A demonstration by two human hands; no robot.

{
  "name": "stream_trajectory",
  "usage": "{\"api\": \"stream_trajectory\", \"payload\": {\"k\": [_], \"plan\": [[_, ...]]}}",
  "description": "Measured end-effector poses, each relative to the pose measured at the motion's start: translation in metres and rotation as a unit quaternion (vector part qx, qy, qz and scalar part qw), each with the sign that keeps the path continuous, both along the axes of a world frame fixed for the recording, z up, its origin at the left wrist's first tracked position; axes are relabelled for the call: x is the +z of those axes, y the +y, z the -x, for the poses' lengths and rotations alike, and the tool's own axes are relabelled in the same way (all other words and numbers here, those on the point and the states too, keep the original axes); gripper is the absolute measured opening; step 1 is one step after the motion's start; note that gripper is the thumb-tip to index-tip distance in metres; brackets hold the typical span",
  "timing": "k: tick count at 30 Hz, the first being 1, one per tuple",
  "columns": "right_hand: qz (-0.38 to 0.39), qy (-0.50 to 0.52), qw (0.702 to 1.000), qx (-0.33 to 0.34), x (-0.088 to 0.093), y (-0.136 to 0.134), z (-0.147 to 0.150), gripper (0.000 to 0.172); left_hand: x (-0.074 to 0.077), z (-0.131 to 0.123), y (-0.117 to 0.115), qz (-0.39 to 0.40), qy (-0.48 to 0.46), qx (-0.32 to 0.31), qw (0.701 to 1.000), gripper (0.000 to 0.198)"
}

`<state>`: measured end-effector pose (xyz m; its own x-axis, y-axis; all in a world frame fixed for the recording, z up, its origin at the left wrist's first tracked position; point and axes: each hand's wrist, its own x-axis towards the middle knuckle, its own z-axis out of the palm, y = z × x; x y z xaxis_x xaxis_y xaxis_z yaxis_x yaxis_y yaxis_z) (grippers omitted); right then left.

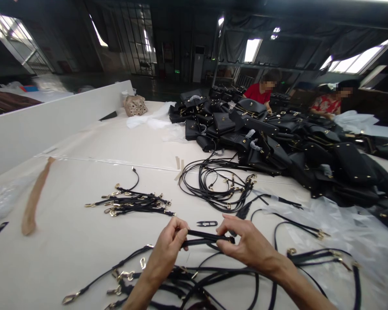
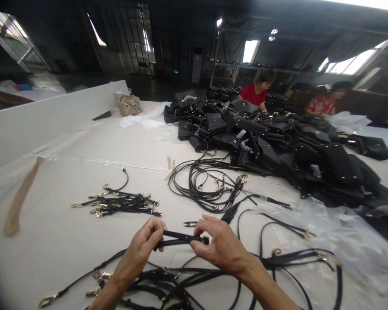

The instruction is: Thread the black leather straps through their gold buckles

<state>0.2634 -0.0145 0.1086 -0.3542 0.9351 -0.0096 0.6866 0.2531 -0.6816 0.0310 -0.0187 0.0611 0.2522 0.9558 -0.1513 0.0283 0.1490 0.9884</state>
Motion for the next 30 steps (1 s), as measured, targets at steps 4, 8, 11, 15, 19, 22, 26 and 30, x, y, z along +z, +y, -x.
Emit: {"api": "stream_trajectory", "payload": {"k": [4,8,11,15,19,22,26,30], "plan": [[0.114,0.095,0.989,-0.022,-0.001,0.001,-0.006,0.004,-0.007,0.017,0.002,0.015,0.002,0.011,1.000,0.031],[0.280,0.186,0.942,-0.003,0.000,0.003,0.000,0.014,0.003,0.015,0.005,0.023,0.003,-0.015,1.000,0.029],[0.341,0.179,0.921,0.054,-0.001,0.002,0.013,0.034,0.013,0.004,0.006,-0.040,0.027,-0.063,0.997,0.017],[0.333,0.183,0.922,0.074,-0.009,0.001,0.026,0.058,0.017,-0.005,0.007,-0.043,-0.012,-0.114,0.992,0.010],[0.337,0.204,0.919,0.025,-0.014,0.003,0.021,0.065,0.014,0.001,0.006,-0.010,-0.039,-0.147,0.988,0.053],[0.354,0.206,0.912,0.021,-0.014,0.004,0.017,0.069,0.011,0.002,0.004,-0.033,-0.026,-0.140,0.989,0.053],[0.359,0.216,0.908,0.009,-0.016,0.002,0.016,0.069,0.006,-0.003,0.003,-0.075,-0.015,-0.122,0.990,0.046],[0.373,0.254,0.892,-0.020,-0.014,0.001,0.013,0.060,0.002,-0.008,0.002,-0.106,0.039,-0.082,0.990,0.033]]}}
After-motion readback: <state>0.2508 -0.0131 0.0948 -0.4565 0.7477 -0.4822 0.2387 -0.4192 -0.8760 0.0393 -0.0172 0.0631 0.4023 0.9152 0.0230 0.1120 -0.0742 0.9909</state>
